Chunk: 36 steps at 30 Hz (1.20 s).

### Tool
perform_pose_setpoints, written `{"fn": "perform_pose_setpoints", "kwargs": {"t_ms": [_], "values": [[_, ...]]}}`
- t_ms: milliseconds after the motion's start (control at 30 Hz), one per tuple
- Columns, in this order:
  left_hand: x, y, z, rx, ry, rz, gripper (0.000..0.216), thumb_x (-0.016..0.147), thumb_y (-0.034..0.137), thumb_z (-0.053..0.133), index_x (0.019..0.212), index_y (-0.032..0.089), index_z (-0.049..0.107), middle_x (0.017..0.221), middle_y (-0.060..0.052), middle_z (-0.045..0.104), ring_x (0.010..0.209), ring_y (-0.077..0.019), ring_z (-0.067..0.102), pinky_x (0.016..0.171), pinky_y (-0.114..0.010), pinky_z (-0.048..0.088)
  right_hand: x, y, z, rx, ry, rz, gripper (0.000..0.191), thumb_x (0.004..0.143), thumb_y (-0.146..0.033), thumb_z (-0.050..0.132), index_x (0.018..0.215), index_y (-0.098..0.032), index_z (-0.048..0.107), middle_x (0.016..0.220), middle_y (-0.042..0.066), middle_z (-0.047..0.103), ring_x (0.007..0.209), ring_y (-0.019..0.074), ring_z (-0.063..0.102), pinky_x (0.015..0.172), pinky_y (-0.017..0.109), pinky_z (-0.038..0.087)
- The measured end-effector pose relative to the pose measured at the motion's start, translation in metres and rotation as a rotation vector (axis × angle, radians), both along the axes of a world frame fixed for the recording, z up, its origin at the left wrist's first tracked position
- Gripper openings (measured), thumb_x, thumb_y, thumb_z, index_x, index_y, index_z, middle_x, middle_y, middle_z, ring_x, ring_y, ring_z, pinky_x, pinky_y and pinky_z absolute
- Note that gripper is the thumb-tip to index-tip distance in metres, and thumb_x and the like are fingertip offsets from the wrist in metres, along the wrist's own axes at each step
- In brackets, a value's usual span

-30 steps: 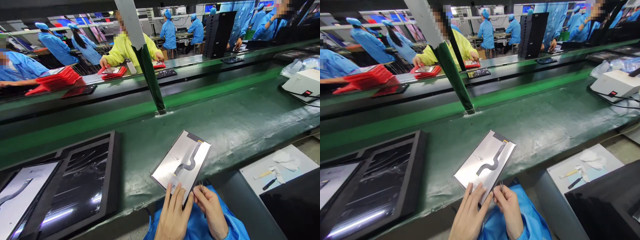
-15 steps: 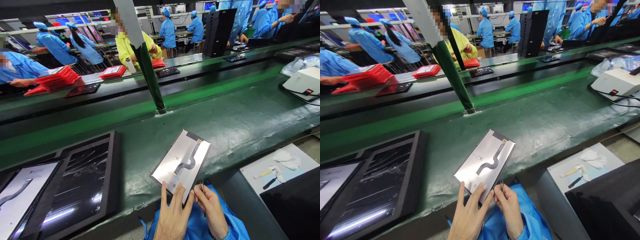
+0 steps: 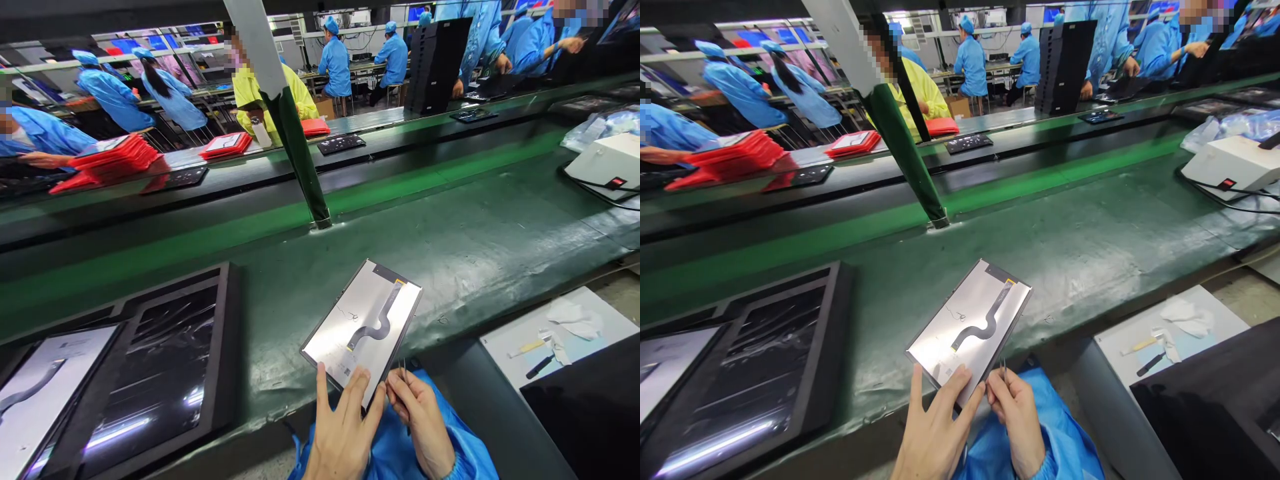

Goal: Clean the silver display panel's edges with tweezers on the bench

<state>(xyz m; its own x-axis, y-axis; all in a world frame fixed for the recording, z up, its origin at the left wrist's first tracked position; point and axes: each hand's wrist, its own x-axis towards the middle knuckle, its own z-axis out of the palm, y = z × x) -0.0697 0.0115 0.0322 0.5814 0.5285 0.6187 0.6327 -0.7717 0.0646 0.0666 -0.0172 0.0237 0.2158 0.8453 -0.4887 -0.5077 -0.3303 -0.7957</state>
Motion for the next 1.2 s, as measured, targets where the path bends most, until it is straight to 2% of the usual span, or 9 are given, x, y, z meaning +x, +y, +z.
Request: {"fn": "perform_pose_setpoints", "kwargs": {"t_ms": [333, 500, 633, 933, 1200], "values": [[-0.0018, 0.0020, 0.0011, -0.013, 0.065, -0.012, 0.034, 0.100, 0.015, 0.036, 0.111, 0.017, 0.068, 0.099, -0.012, 0.074, 0.103, -0.0228, 0.069, 0.117, -0.066, 0.011, -0.0021, -0.0017, 0.0004, -0.005, -0.049, -0.024, 0.057, 0.063, -0.073, 0.074, 0.064, -0.018, 0.058, 0.058, -0.005, 0.043, 0.051, 0.0089, 0.027, 0.047, 0.024, 0.025], [-0.0022, 0.0043, 0.0049, -0.007, 0.021, -0.025, 0.031, 0.097, 0.009, 0.040, 0.104, 0.019, 0.069, 0.098, -0.010, 0.074, 0.102, -0.0204, 0.069, 0.117, -0.064, 0.012, -0.0024, -0.0009, -0.0033, 0.020, -0.046, -0.014, 0.055, 0.067, -0.070, 0.074, 0.062, -0.018, 0.056, 0.059, -0.005, 0.041, 0.051, 0.0084, 0.025, 0.047, 0.023, 0.024], [0.0003, 0.0035, 0.0057, 0.003, -0.002, -0.008, 0.030, 0.098, 0.011, 0.040, 0.098, 0.019, 0.069, 0.095, -0.010, 0.075, 0.100, -0.0201, 0.070, 0.117, -0.065, 0.013, -0.0018, -0.0008, -0.0027, 0.007, -0.039, -0.017, 0.055, 0.065, -0.070, 0.075, 0.062, -0.019, 0.055, 0.058, -0.006, 0.041, 0.051, 0.0088, 0.026, 0.047, 0.023, 0.025], [-0.0015, 0.0049, 0.0059, -0.013, 0.065, -0.012, 0.036, 0.101, 0.016, 0.034, 0.109, 0.018, 0.070, 0.095, -0.010, 0.074, 0.101, -0.0218, 0.069, 0.117, -0.065, 0.008, -0.0004, 0.0011, 0.0037, -0.008, -0.052, -0.014, 0.057, 0.062, -0.073, 0.074, 0.064, -0.019, 0.059, 0.057, -0.005, 0.040, 0.052, 0.0096, 0.028, 0.047, 0.023, 0.027], [-0.0018, 0.0062, 0.0075, 0.006, 0.029, -0.035, 0.034, 0.101, 0.016, 0.036, 0.100, 0.018, 0.070, 0.095, -0.011, 0.074, 0.101, -0.0216, 0.069, 0.117, -0.064, 0.010, 0.0001, -0.0005, 0.0059, 0.017, -0.061, 0.005, 0.055, 0.064, -0.071, 0.074, 0.063, -0.019, 0.059, 0.058, -0.005, 0.038, 0.052, 0.0101, 0.028, 0.046, 0.024, 0.025]]}}
